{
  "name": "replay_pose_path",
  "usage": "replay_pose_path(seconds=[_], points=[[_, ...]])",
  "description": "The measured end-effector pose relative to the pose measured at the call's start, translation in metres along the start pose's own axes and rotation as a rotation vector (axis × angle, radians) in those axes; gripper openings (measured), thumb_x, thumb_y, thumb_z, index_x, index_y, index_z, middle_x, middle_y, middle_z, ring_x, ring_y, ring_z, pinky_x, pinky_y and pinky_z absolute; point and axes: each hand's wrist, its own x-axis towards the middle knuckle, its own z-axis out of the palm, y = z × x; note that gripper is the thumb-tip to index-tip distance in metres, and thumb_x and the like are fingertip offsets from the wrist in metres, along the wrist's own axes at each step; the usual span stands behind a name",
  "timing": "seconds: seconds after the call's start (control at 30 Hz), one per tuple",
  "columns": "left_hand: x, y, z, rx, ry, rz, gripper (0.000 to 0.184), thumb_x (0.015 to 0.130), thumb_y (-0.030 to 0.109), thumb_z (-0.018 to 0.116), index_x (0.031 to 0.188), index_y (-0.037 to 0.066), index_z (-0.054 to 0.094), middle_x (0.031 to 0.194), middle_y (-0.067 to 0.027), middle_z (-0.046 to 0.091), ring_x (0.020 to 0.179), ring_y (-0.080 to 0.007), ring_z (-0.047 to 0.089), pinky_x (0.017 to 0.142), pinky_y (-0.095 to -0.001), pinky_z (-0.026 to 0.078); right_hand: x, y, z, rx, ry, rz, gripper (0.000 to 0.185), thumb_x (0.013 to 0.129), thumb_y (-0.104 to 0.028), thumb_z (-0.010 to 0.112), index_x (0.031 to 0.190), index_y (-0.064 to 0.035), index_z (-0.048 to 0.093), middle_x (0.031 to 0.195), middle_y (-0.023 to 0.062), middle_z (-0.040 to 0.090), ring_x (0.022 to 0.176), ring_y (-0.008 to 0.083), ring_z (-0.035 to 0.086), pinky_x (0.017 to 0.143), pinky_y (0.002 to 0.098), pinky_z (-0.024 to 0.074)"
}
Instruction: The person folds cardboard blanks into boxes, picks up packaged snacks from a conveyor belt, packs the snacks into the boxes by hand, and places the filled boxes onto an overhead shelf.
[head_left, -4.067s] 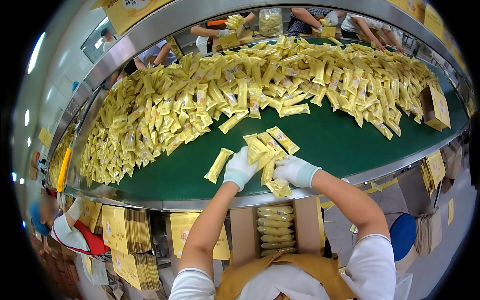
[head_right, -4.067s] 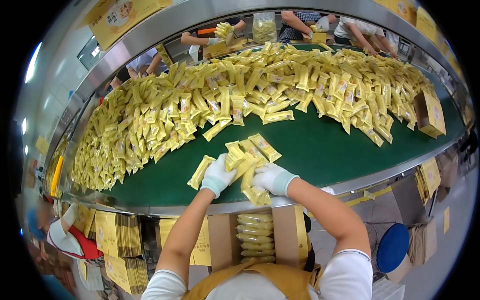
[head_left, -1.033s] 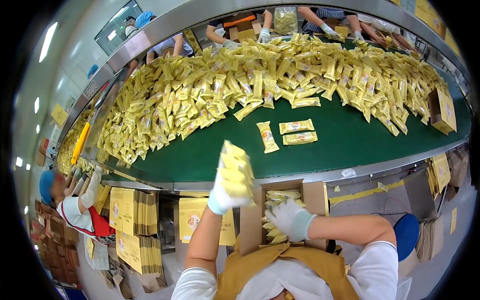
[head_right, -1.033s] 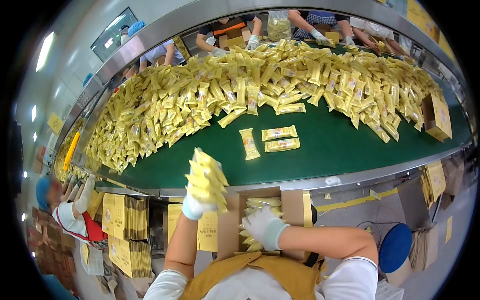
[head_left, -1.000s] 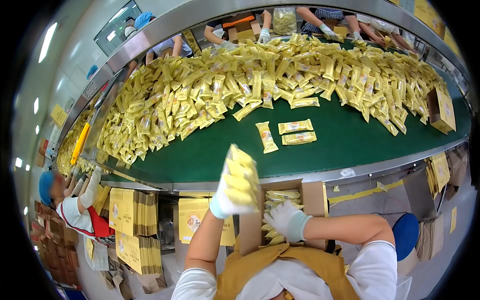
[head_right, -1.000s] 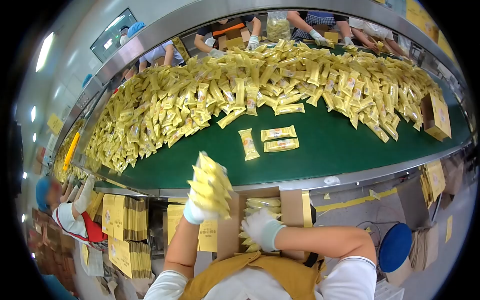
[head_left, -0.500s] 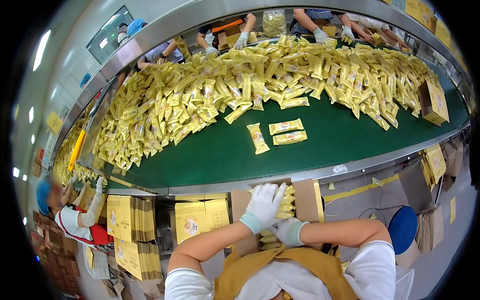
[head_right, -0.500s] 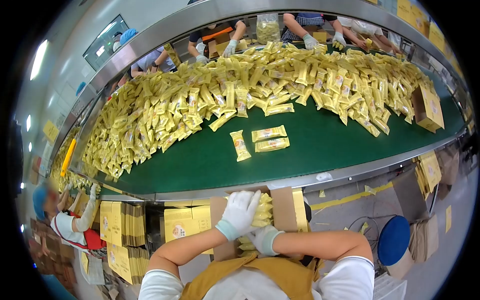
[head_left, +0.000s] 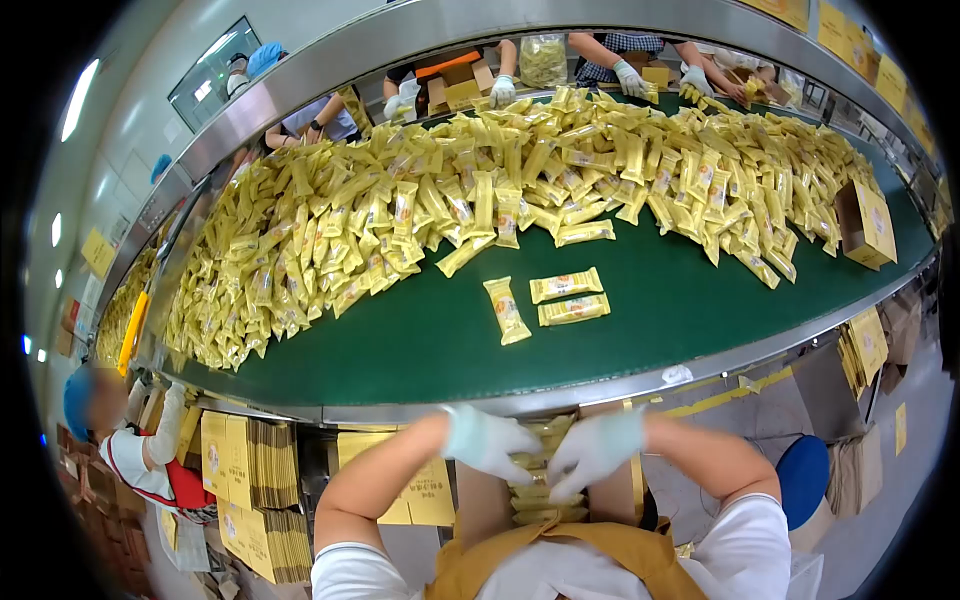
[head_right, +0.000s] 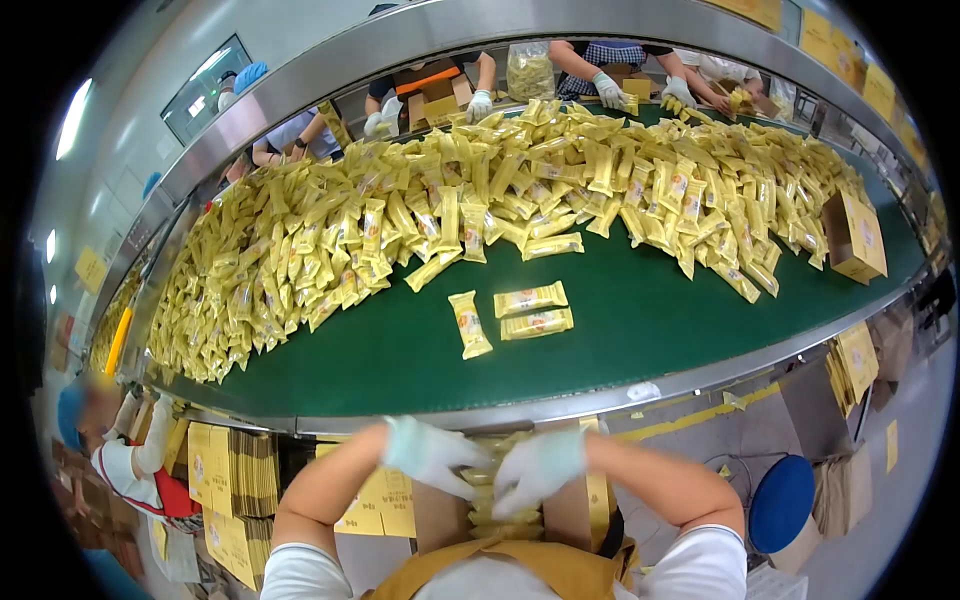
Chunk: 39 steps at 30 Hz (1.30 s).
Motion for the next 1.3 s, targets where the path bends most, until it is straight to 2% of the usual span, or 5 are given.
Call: replay_pose_path(seconds=[0.1, 0.3, 0.57, 0.73, 1.3], points=[[-0.046, -0.058, -0.034, -0.467, 0.285, 0.395, 0.041, 0.098, 0.016, 0.064, 0.132, -0.006, 0.058, 0.132, -0.0183, 0.064, 0.119, -0.0227, 0.062, 0.104, -0.0351, 0.047, -0.040, 0.051, -0.071, 0.350, 0.473, -0.028, 0.032, 0.096, -0.031, 0.064, 0.110, -0.0043, 0.072, 0.095, 0.0066, 0.074, 0.089, 0.0144, 0.068, 0.081, 0.0315, 0.0551], [0.019, -0.203, -0.109, -0.222, 1.268, -0.453, 0.067, 0.090, 0.046, 0.066, 0.139, 0.002, 0.054, 0.138, -0.0220, 0.058, 0.129, -0.0343, 0.054, 0.112, -0.0391, 0.041, 0.002, 0.239, -0.174, -0.234, 1.123, 0.485, 0.053, 0.095, -0.044, 0.057, 0.137, -0.0119, 0.056, 0.138, 0.0163, 0.058, 0.128, 0.0328, 0.054, 0.108, 0.0406, 0.0420], [0.105, -0.259, -0.134, 0.189, 1.318, -0.978, 0.088, 0.080, 0.056, 0.071, 0.152, 0.020, 0.036, 0.143, -0.0204, 0.045, 0.127, -0.0377, 0.050, 0.104, -0.0465, 0.042, 0.073, 0.295, -0.216, -0.630, 1.064, 0.886, 0.061, 0.094, -0.056, 0.053, 0.145, -0.0208, 0.049, 0.147, 0.0172, 0.046, 0.144, 0.0424, 0.031, 0.118, 0.0584, 0.0186], [0.094, -0.274, -0.104, 0.102, 1.397, -0.788, 0.068, 0.088, 0.022, 0.066, 0.151, 0.025, 0.039, 0.126, -0.0159, 0.052, 0.113, -0.0351, 0.054, 0.095, -0.0449, 0.046, 0.057, 0.280, -0.184, -0.633, 1.066, 0.742, 0.062, 0.088, -0.066, 0.057, 0.129, -0.0197, 0.059, 0.117, 0.0178, 0.056, 0.104, 0.0361, 0.058, 0.087, 0.0471, 0.0440], [0.016, -0.177, 0.071, -0.085, 1.265, -0.787, 0.062, 0.080, 0.010, 0.072, 0.139, 0.010, 0.052, 0.123, -0.0170, 0.056, 0.110, -0.0376, 0.054, 0.096, -0.0447, 0.049, -0.025, 0.221, 0.015, -0.459, 1.355, 0.827, 0.048, 0.092, -0.031, 0.061, 0.136, -0.0117, 0.056, 0.109, 0.0157, 0.061, 0.102, 0.0365, 0.059, 0.091, 0.0486, 0.0466]])
